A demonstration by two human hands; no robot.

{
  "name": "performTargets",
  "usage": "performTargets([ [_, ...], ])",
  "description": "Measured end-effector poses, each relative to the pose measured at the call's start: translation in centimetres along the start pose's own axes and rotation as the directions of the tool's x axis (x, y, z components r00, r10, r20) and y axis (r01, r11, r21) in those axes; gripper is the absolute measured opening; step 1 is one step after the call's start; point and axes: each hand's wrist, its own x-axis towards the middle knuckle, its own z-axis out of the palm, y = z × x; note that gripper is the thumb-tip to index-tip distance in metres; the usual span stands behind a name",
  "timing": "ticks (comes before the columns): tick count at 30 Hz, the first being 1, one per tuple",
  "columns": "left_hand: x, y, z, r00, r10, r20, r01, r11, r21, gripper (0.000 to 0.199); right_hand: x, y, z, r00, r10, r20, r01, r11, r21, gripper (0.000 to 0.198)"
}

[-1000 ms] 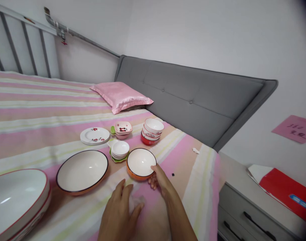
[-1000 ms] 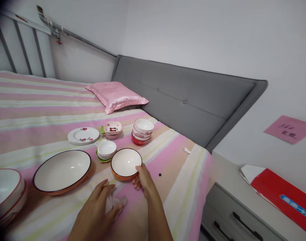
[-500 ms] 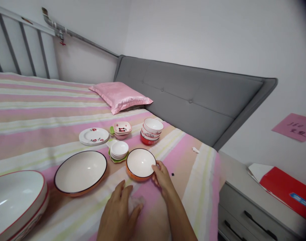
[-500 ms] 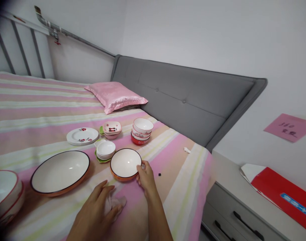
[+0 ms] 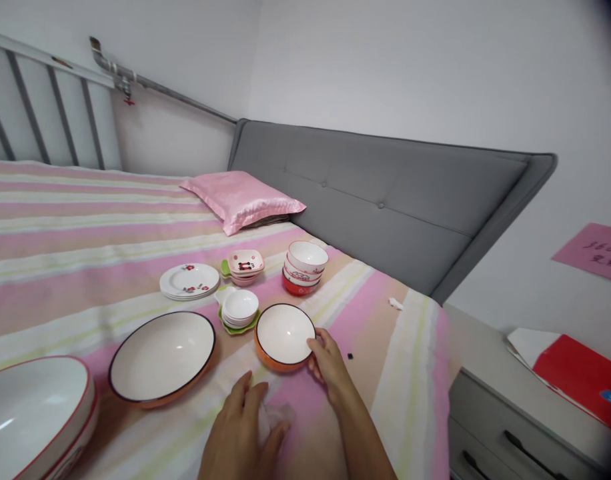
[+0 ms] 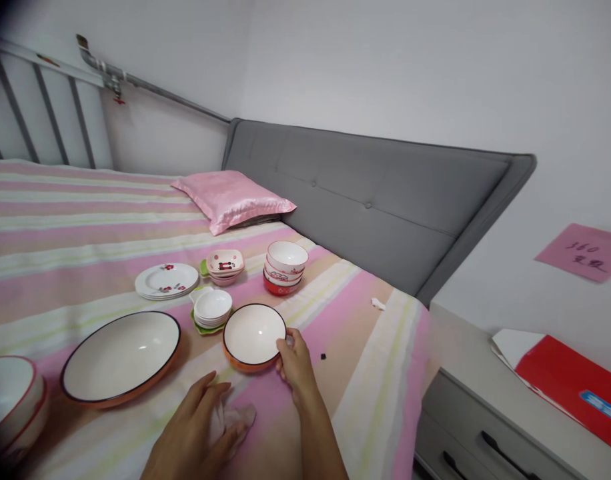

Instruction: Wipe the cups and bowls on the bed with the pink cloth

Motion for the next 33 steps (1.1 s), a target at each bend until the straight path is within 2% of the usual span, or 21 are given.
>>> performTargets([
  [11, -0.1, -0.15, 0.14, 0.999, -0.017, -0.035, 0.016, 0.999, -0.039, 0.039, -0.19, -0.06, 0.01, 1.0, 0.022, 0.023, -0.022, 1.0, 0.011, 0.039],
  [20, -0.12, -0.03, 0.01, 1.0, -0.021, -0.017, 0.02, 0.999, -0.035, 0.041, -0.08, 0.44, -0.04, 0.999, 0.025, 0.035, -0.025, 1.0, 0.014, 0.047],
  [27, 0.15, -0.43, -0.23, 0.997, -0.023, 0.079, 0.026, 0.999, -0.044, 0.043, -0.23, 0.27, -0.06, 0.999, 0.029, 0.031, -0.029, 1.0, 0.009, 0.04],
  [33, -0.13, -0.32, 0.29, 0.999, 0.01, -0.032, -0.01, 1.0, -0.003, 0.04, -0.42, -0.08, -0.01, 0.999, 0.043, 0.021, -0.043, 0.999, -0.007, 0.038],
])
